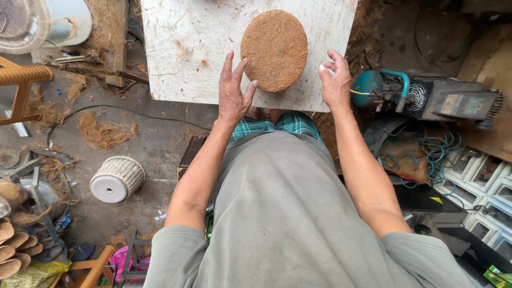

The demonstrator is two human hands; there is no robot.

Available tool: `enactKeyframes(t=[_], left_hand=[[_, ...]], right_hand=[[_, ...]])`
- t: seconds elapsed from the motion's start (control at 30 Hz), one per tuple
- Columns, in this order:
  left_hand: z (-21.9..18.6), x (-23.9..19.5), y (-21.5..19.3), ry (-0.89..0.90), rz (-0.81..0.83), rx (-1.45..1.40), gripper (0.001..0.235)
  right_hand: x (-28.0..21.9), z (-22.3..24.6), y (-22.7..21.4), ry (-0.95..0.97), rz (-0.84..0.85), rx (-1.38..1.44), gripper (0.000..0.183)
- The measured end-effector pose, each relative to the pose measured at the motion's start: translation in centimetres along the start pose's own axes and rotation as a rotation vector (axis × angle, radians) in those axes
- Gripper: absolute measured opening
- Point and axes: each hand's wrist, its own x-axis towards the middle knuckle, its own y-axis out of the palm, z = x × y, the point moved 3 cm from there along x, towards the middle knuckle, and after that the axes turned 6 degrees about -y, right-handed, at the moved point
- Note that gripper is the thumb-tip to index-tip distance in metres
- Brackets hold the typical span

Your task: The person uses a green glass bottle to press and smooth the surface of a cylindrical coconut fiber piece. They then apply glue inside the piece with a caulking gun, trim loose fibers with scissors, and use an air blower to clean the surface.

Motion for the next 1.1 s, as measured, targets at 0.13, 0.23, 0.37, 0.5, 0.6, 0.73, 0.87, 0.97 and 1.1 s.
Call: enactKeyframes(t=[0.13, 0.23, 0.37, 0.5, 0.6, 0.73, 0.87, 0.97, 1.1], left_hand=[[0.1, 0.3, 0.0, 0.087, -0.018, 0.093, 0.073], [-0.4, 0.4, 1.0, 0.049, 0.017, 0.206, 0.09], [-0.5, 0.1, 2.8, -0.128, 0.136, 0.206, 0.106], [-1.2, 0.1, 3.3, -0.172, 0.129, 0.204, 0.108], [-1.2, 0.2, 3.3, -0.185, 0.124, 0.206, 0.112], [-1.4, 0.2, 3.4, -0.194, 0.107, 0.169, 0.113], [-1.7, 0.1, 3.7, -0.211, 0.097, 0.153, 0.109], [-1.5, 0.0, 3.9, -0.22, 0.086, 0.132, 0.104], [-1.4, -0.2, 3.7, -0.194, 0.078, 0.162, 0.104]], right_hand=[[0.4, 0.5, -0.5, 0.045, 0.032, 0.031, 0.044], [0.2, 2.8, 0.1, 0.002, 0.033, -0.004, 0.053], [-1.1, 5.1, 1.9, 0.042, 0.193, -0.128, 0.102], [-1.9, 4.6, 3.4, -0.115, 0.24, -0.194, 0.113], [-1.7, 4.6, 3.6, -0.13, 0.25, -0.195, 0.113], [-1.4, 5.1, 3.5, -0.113, 0.279, -0.222, 0.117], [-1.3, 5.7, 3.7, -0.113, 0.286, -0.249, 0.12], [-1.3, 6.0, 3.8, -0.098, 0.3, -0.234, 0.117], [-1.5, 4.8, 4.3, -0.12, 0.281, -0.176, 0.115]])
